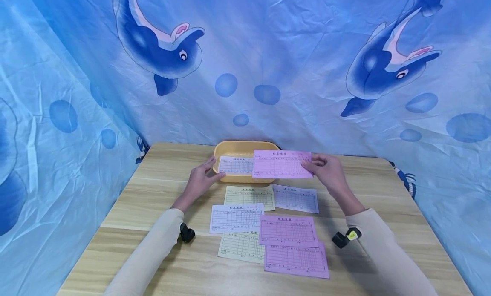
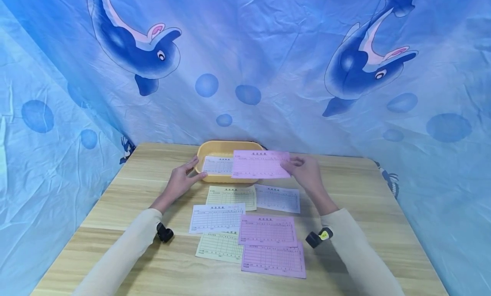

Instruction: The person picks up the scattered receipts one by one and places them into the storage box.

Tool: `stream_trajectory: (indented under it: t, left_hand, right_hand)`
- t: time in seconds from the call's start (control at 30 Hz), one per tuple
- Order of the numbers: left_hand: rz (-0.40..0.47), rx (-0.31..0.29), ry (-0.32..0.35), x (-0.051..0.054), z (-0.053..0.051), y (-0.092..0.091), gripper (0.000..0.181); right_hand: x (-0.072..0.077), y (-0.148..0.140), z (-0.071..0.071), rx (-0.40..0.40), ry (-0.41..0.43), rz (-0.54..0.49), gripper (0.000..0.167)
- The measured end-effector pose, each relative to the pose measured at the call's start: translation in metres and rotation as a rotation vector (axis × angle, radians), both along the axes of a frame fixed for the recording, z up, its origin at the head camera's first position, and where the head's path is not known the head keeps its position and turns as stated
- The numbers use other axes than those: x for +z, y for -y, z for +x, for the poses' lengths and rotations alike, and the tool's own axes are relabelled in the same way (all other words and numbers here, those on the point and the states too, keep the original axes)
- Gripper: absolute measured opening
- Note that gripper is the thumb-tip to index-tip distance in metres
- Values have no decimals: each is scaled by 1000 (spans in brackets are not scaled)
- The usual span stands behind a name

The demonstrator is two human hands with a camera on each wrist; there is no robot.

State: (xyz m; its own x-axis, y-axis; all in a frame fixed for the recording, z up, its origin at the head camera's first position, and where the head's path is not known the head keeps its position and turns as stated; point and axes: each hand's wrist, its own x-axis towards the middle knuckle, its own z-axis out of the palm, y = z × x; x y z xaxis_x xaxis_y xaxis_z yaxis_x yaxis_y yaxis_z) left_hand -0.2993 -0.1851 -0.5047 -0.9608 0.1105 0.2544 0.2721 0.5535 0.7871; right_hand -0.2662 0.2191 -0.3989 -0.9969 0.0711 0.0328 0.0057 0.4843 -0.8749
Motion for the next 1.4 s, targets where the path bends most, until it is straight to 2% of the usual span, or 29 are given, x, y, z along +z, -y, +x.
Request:
stream_trajectory:
  t: [0.2, 0.57, 1.0, 1.23, 1.4]
  left_hand:
    - [-1, -4, -2, 0, -2, 0, 81]
    - [9, -1, 6, 1, -2, -1, 81]
    - [8, -6, -3, 0, -1, 1, 79]
    - [0, -2, 0, 0, -2, 0, 78]
    - [15, -8, 1, -1, -1, 0, 78]
  right_hand:
    - [-5, 11, -21, 8, -20, -43, 36]
    - [-20, 43, -62, 34, -1, -216, 34]
    - [-33, 90, -91, 12, 16, -145, 27]
    - [-40, 113, -98, 15, 34, -107, 25]
    - [-49, 125, -101, 21, 14, -104, 21]
